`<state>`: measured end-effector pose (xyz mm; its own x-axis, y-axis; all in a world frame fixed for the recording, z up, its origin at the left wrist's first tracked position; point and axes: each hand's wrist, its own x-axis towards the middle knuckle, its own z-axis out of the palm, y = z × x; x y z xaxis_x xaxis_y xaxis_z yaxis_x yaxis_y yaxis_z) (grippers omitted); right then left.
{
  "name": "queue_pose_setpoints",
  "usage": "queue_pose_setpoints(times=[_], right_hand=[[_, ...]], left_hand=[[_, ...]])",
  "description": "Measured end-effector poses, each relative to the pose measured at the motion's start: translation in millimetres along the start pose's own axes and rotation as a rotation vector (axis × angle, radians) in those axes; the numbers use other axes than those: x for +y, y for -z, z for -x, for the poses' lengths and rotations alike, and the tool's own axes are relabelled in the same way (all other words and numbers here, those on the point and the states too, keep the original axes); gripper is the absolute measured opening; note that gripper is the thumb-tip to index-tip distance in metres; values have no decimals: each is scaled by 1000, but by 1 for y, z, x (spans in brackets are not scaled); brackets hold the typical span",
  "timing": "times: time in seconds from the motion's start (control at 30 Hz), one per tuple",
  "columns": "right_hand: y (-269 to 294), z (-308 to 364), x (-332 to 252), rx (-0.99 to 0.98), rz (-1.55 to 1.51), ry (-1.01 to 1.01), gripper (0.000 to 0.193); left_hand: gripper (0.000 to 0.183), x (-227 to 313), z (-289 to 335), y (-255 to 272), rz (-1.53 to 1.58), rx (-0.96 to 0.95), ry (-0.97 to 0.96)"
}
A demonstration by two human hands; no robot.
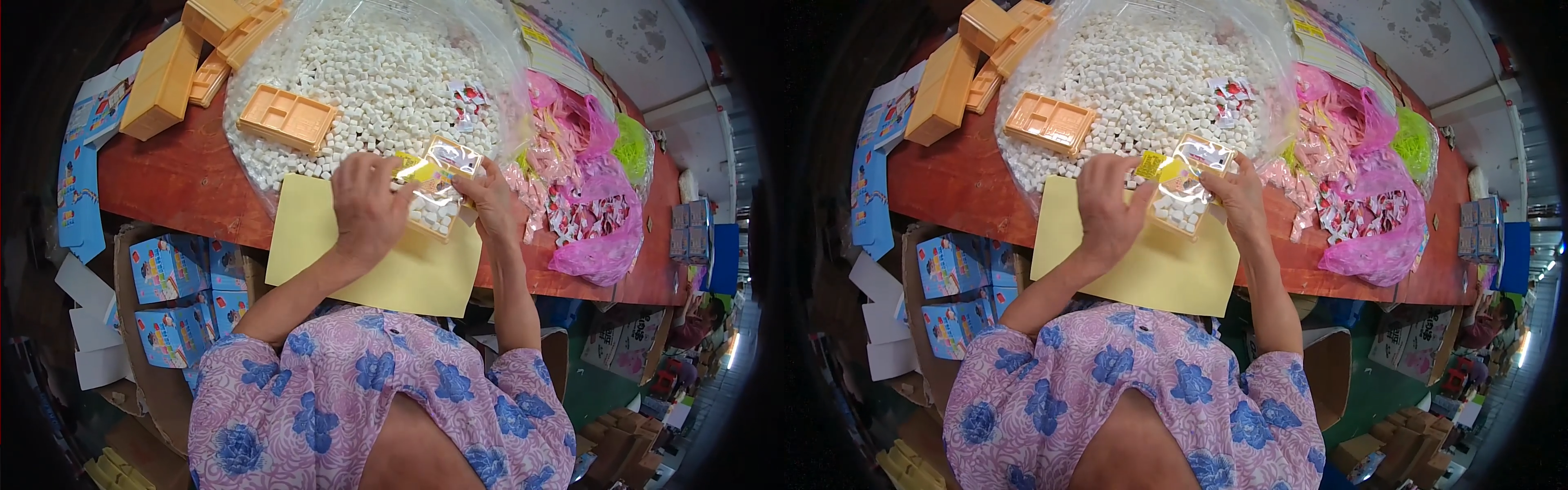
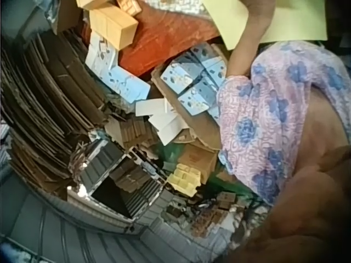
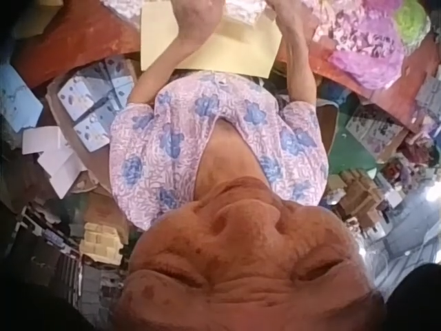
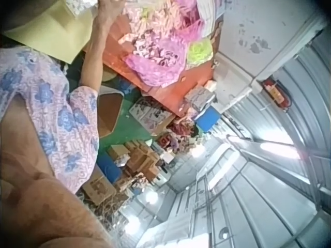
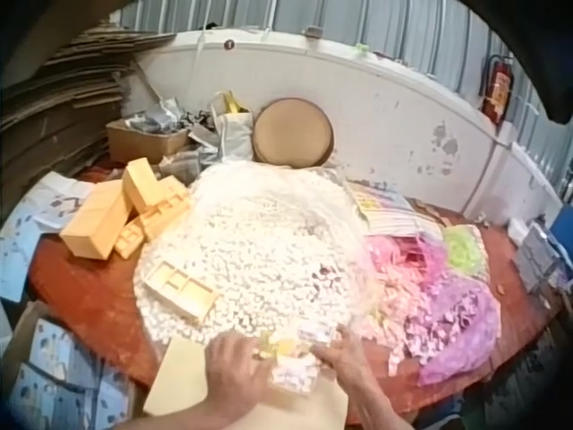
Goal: Packing small white plastic components into yellow plastic trays, labeling them, and organizing them into cardboard boxes.
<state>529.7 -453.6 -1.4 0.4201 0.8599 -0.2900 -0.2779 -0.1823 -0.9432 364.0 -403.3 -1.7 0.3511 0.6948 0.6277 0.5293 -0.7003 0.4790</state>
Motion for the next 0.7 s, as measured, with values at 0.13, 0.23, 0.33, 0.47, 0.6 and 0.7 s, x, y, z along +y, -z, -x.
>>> queue_pose_setpoints(times=[0.13, 0.23, 0.33, 0.47, 0.6, 0.7], right_hand=[[-20, 17, -11, 11, 33, 108, 62], [-25, 21, -9, 26, -4, 194, 65], [-29, 21, -12, -12, -46, 248, 66], [-27, 21, -17, -98, -33, 296, 65], [-34, 28, -15, 464, 1089, 942, 63], [-39, 33, -7, 672, 1230, 1068, 55]], left_hand=[[29, -4, 3, -15, 235, -225, 232], [27, -8, -10, -12, 591, -443, 587], [26, -16, -18, -7, 1040, -629, 887], [26, -20, -15, -6, 1371, -683, 919], [27, -5, -2, -9, 1525, -463, 948], [24, 3, 4, -9, 1496, -292, 896]])
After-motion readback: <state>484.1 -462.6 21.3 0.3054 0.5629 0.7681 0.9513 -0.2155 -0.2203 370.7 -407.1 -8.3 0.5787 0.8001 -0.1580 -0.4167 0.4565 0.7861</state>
